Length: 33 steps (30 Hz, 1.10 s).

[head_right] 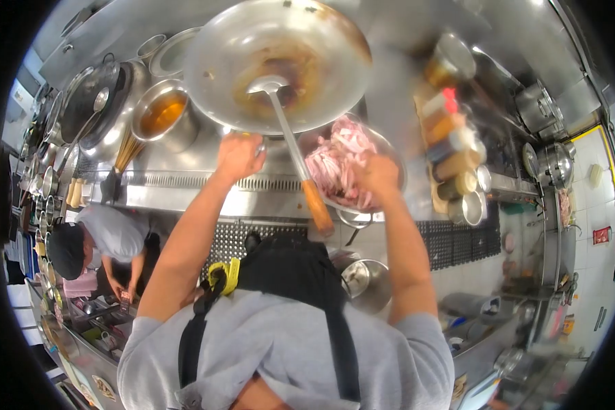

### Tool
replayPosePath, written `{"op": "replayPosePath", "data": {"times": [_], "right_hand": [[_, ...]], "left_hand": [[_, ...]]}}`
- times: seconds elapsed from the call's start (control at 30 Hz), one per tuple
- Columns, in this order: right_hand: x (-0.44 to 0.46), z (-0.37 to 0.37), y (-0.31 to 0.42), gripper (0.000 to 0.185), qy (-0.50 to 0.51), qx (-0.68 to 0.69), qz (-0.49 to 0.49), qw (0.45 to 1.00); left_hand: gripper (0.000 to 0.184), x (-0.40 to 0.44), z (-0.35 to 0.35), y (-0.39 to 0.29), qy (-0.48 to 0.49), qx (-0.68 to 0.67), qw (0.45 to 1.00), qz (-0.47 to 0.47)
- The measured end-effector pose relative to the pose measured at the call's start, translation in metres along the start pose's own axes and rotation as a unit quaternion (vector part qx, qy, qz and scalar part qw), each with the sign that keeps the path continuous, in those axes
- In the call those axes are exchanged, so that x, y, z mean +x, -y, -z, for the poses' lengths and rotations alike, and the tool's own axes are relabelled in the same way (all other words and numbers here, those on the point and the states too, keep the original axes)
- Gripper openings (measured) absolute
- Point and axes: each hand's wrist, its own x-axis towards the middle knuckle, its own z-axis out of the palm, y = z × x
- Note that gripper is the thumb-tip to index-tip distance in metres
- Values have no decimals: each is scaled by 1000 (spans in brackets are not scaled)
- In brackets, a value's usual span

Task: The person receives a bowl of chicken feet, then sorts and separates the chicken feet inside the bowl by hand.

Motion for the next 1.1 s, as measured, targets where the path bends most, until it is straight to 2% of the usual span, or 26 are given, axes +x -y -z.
{"op": "replayPosePath", "data": {"times": [0.1,0.2,0.3,0.4,0.43,0.53,0.57,0.73,0.8,0.9,1.0,1.1], "right_hand": [[6,-16,-21,44,-57,6,21,998],[9,-25,-45,33,-87,164,12,983],[6,-6,-42,29,-165,421,-54,890],[15,13,-63,32,-197,353,-21,914],[19,13,-68,33,-233,289,-7,928],[12,13,-62,43,-201,203,-77,955],[10,7,-65,45,-208,144,-22,967],[-4,-17,-71,67,-59,289,-70,953],[-26,13,-37,65,4,272,-81,959],[-42,14,-23,56,65,107,19,992],[-35,-26,-43,47,7,116,-9,993],[-32,-45,-51,42,-75,23,4,997]], "left_hand": [[19,1,2,-2,32,-1,999,27],[19,2,4,-4,38,-5,999,33],[18,0,2,-1,36,2,999,29],[18,0,-2,0,21,-8,1000,17],[18,1,-3,0,11,-15,1000,13],[18,1,-4,1,8,-3,1000,7],[19,0,-4,1,7,-7,1000,7],[19,0,3,-2,16,-6,1000,10],[19,0,0,-1,7,-5,1000,7],[19,0,-3,0,4,-4,1000,6],[18,1,-4,2,20,2,1000,4],[18,1,-3,2,19,2,1000,1]]}}
